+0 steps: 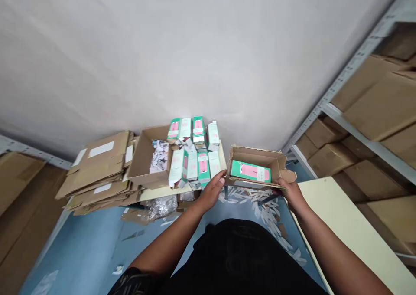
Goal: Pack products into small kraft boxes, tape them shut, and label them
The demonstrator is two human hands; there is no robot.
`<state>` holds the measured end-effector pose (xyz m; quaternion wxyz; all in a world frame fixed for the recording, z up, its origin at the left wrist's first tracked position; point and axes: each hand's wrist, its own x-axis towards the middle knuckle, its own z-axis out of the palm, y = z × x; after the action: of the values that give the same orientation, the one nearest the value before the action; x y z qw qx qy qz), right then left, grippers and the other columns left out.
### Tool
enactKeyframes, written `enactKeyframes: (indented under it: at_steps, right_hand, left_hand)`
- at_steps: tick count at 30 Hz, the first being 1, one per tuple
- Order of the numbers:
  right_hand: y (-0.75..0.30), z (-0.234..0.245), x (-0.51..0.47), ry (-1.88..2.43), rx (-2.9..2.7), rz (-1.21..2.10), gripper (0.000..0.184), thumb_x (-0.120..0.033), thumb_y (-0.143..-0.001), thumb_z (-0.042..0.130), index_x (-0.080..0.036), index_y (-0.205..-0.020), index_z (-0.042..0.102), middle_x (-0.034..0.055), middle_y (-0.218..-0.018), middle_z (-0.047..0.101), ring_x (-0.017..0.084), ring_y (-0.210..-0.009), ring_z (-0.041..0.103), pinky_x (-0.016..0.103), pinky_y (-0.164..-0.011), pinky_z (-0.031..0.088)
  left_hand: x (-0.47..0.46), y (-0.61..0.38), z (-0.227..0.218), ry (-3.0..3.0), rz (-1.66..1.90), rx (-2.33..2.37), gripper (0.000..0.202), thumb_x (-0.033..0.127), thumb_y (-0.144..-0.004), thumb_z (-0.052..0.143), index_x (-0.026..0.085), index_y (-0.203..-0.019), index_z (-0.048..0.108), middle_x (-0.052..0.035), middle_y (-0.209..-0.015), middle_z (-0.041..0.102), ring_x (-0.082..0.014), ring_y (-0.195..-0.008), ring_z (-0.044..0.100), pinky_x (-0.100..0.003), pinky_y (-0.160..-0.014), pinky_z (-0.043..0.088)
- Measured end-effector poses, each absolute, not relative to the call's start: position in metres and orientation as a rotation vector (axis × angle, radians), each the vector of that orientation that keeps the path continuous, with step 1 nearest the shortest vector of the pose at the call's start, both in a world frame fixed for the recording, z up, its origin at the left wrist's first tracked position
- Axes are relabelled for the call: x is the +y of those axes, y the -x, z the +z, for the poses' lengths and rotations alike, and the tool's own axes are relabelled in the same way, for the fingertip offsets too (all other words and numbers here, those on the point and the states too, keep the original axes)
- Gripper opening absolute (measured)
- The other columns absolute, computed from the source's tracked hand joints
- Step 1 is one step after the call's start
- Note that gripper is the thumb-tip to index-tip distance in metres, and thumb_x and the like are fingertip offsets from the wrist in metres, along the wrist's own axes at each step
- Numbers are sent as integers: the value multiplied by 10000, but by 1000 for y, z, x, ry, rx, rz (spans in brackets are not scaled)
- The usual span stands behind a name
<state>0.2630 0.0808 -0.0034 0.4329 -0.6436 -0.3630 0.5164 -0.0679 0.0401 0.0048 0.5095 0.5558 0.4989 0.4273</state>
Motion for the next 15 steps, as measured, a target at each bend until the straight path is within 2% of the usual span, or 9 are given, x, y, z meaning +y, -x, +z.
enactKeyframes:
  at_steps: [3, 6, 8, 10, 12, 15]
  right_hand:
    - [-202, 10, 91, 1585, -852, 1387, 255, -346, -646, 737, -179, -833, 695, 38, -671, 733, 222, -588, 702, 307, -532, 603]
    - [-152, 19, 96, 1572, -836, 1422, 319, -334, -627, 751, -181, -902, 700, 43, -678, 739, 239, -624, 727, 303, -535, 606]
    - [-125, 22, 98, 1579, -842, 1424, 320, -334, -618, 753, -187, -896, 695, 44, -669, 735, 242, -626, 731, 306, -536, 608]
    - [-104, 25, 100, 1604, -866, 1428, 300, -338, -607, 756, -187, -857, 685, 47, -669, 731, 239, -619, 729, 310, -544, 613]
    - [-88, 27, 103, 1636, -898, 1433, 298, -348, -597, 760, -186, -830, 670, 51, -689, 732, 235, -615, 723, 316, -545, 613]
    - [-72, 26, 109, 1663, -996, 1443, 288, -378, -609, 759, -193, -792, 634, 50, -735, 732, 223, -614, 711, 314, -534, 598]
  left_hand:
    - [44, 153, 19, -1426, 1049, 1336, 550, 598, -975, 492, 204, -1326, 644, -103, -1392, 653, -276, -1270, 610, -401, -1080, 472]
    - [64, 240, 31, -1470, 1063, 1671, 401, 515, -958, 526, 208, -1136, 713, -61, -1158, 754, -246, -1103, 681, -343, -979, 512]
    - [87, 294, 32, -1486, 996, 1947, 340, 436, -946, 526, 214, -1126, 709, -57, -1131, 760, -235, -1063, 688, -320, -936, 512]
    - [113, 339, 25, -1486, 740, 2169, 344, 373, -917, 548, 210, -1187, 687, -81, -1180, 751, -248, -1082, 683, -321, -919, 507]
    - [138, 373, 11, -1467, 315, 2240, 412, 366, -883, 593, 181, -1245, 663, -140, -1241, 728, -294, -1109, 679, -357, -907, 512]
    - [164, 400, -17, -1410, 130, 2187, 508, 319, -687, 809, 100, -1135, 712, -235, -1149, 739, -378, -1040, 703, -415, -872, 530]
